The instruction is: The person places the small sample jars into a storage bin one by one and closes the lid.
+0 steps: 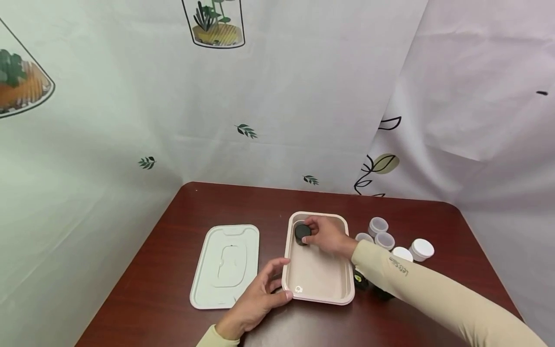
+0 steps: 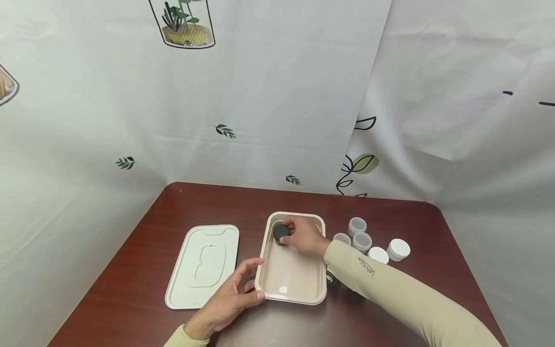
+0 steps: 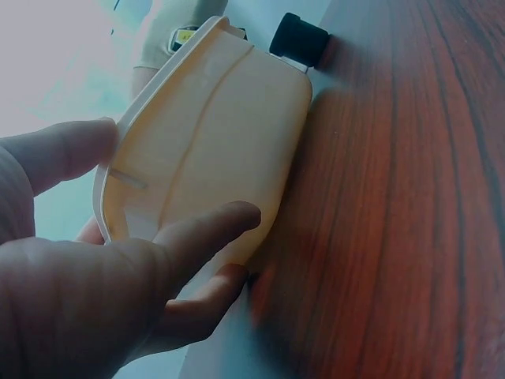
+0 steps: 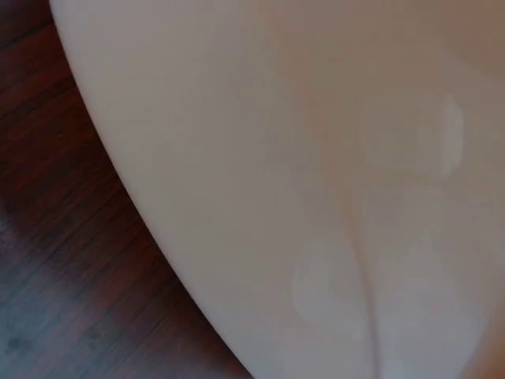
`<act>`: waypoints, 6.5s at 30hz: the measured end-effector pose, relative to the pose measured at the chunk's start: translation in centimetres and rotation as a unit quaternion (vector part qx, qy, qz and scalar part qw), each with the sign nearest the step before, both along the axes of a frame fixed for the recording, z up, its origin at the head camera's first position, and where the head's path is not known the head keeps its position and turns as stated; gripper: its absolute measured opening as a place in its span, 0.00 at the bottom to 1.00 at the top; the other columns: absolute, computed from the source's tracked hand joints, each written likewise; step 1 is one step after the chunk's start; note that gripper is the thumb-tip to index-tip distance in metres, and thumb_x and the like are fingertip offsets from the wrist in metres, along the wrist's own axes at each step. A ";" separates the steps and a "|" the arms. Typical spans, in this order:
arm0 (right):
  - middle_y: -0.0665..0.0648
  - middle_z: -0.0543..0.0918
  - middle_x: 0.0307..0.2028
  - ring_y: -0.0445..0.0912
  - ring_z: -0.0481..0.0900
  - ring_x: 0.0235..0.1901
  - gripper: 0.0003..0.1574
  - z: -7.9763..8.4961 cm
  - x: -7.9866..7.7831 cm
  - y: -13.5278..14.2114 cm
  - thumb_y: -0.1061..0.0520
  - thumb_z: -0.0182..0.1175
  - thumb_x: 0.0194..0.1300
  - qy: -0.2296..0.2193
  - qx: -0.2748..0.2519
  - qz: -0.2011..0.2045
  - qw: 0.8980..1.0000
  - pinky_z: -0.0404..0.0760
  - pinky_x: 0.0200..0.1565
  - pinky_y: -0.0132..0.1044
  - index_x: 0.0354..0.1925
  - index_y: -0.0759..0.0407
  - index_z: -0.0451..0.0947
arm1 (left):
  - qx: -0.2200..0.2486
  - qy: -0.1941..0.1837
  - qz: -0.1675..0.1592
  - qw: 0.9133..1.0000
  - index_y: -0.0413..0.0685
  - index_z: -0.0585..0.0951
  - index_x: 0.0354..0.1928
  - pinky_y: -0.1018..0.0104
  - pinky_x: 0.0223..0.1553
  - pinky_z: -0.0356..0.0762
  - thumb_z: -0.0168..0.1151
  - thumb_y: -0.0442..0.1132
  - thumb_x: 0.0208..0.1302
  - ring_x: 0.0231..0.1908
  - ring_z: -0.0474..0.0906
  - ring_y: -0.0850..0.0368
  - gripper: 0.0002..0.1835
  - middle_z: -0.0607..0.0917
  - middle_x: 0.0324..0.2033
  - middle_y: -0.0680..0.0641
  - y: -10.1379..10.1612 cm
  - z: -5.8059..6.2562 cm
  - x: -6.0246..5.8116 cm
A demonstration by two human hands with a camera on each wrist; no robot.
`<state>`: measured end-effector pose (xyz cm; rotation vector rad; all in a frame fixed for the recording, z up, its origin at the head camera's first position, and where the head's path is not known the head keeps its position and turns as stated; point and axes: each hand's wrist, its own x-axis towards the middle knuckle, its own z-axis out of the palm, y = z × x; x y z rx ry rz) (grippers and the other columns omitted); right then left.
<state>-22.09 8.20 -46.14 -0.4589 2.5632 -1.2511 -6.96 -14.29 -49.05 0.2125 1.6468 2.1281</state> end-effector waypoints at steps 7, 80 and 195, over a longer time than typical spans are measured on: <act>0.63 0.89 0.49 0.53 0.88 0.51 0.30 0.1 0.1 -0.2 0.63 0.76 0.61 -0.010 -0.004 0.005 1.000 0.86 0.54 0.45 0.59 0.70 0.79 | -0.001 0.001 0.004 1.000 0.41 0.59 0.79 0.67 0.54 0.81 0.70 0.27 0.65 0.66 0.75 0.44 0.44 0.58 0.75 0.30 0.0 0.1 0.1; 0.34 0.87 0.53 0.31 0.86 0.52 0.41 -4.2 16.0 17.1 0.67 0.71 0.66 -0.078 -0.245 -0.191 0.948 0.86 0.47 0.28 0.72 0.74 0.68 | -0.003 -0.006 0.011 1.000 0.40 0.56 0.80 0.66 0.55 0.81 0.69 0.26 0.64 0.66 0.75 0.42 0.46 0.56 0.76 0.31 0.4 0.1 0.2; 0.46 0.92 0.48 0.37 0.90 0.49 0.23 5.0 7.6 18.2 0.72 0.59 0.74 -0.095 -0.467 -0.181 0.860 0.86 0.50 0.29 0.53 0.47 0.85 | 0.030 -0.003 0.019 0.999 0.44 0.58 0.80 0.66 0.57 0.80 0.65 0.25 0.66 0.68 0.73 0.42 0.44 0.55 0.75 0.29 0.3 0.1 0.8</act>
